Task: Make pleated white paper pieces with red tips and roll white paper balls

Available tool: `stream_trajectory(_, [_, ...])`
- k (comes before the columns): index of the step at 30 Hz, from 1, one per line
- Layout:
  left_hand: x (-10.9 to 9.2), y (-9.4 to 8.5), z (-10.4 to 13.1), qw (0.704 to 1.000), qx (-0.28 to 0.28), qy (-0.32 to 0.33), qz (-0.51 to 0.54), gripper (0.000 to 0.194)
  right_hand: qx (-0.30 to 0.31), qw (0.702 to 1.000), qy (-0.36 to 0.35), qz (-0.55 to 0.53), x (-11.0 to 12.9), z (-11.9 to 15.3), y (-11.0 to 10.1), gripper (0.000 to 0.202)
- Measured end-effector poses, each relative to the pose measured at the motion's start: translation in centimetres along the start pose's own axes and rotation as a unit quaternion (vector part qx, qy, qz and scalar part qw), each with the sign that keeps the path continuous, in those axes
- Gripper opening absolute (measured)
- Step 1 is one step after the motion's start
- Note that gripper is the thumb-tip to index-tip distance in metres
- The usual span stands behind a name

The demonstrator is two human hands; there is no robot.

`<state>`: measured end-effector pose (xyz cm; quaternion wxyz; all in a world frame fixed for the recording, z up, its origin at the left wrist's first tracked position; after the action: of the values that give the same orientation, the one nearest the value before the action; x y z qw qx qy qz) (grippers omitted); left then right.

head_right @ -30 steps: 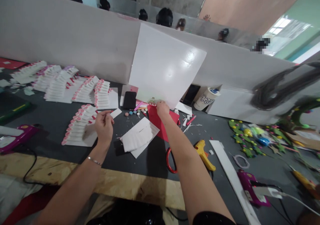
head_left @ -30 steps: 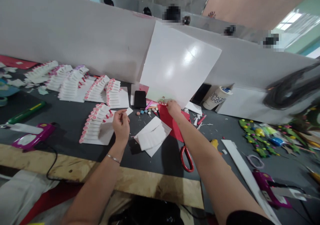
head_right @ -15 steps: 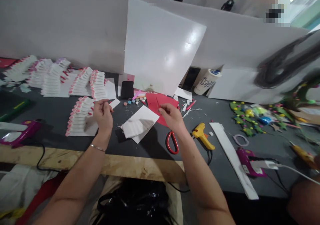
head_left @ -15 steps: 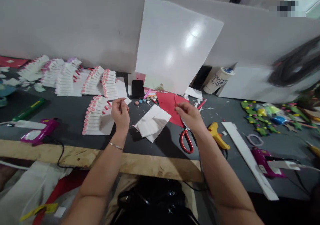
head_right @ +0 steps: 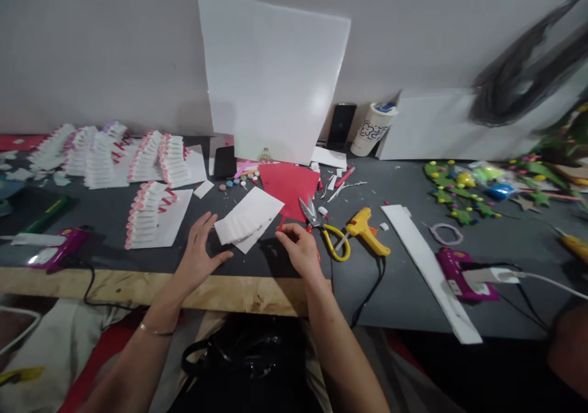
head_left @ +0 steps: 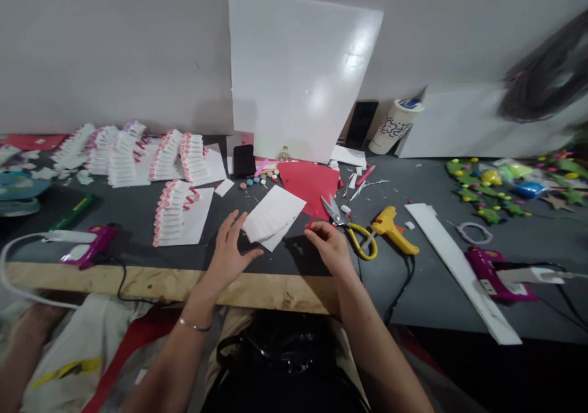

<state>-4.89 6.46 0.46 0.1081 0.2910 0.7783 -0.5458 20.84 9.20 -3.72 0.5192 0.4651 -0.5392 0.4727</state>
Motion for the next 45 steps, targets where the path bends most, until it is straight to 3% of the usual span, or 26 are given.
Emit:
stream_trajectory(4, [1.5, 1.7, 0.9, 0.998, 0.006, -0.060, -0.004, 0.097, 0.026, 0.999, -0.021, 0.031, 0.2, 0.3, 0.6, 0.023])
stream_trajectory(14, [3.0, 2.6, -0.4, 0.987, 0.006, -0.162, 0.019, 0.092, 0.062, 0.975, -0.093, 0.191, 1.9, 1.1, 1.6, 0.012])
stream_trajectory(26, [1.1, 3.0, -1.6, 0.979, 0.036, -0.166, -0.115, 0.081, 0.096, 0.944, -0.115, 0.295, 2.2, 2.7, 3.0, 0.010])
stream_trajectory(32, [1.5, 3.4, -2.5, 0.986, 0.027, -0.136, -0.089, 0.074, 0.123, 0.961, -0.094, 0.228, 1.4, 2.6, 4.4, 0.011])
stream_trajectory(35, [1.7, 2.5, -1.8, 0.990, 0.009, -0.123, -0.066, 0.067, 0.127, 0.964, -0.093, 0.213, 1.4, 2.7, 4.6, 0.010])
stream_trajectory(41, [-0.2, -1.8, 2.1, 0.983, -0.105, -0.125, -0.080, 0.035, 0.107, 0.954, -0.117, 0.255, 1.8, 2.8, 4.5, 0.010])
stream_trajectory(45, [-1.5, -1.0, 3.1, 0.986, -0.090, -0.112, -0.079, 0.026, 0.081, 0.962, -0.119, 0.234, 2.1, 2.2, 4.7, 0.006])
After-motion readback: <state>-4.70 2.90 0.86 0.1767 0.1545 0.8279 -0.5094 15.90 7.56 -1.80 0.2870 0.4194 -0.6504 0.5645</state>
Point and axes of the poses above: each hand's wrist, its own z-axis away from the middle knuckle, its own y-axis out of the palm, x = y × z, the point moved 6 cm from there along -z, towards the middle knuckle
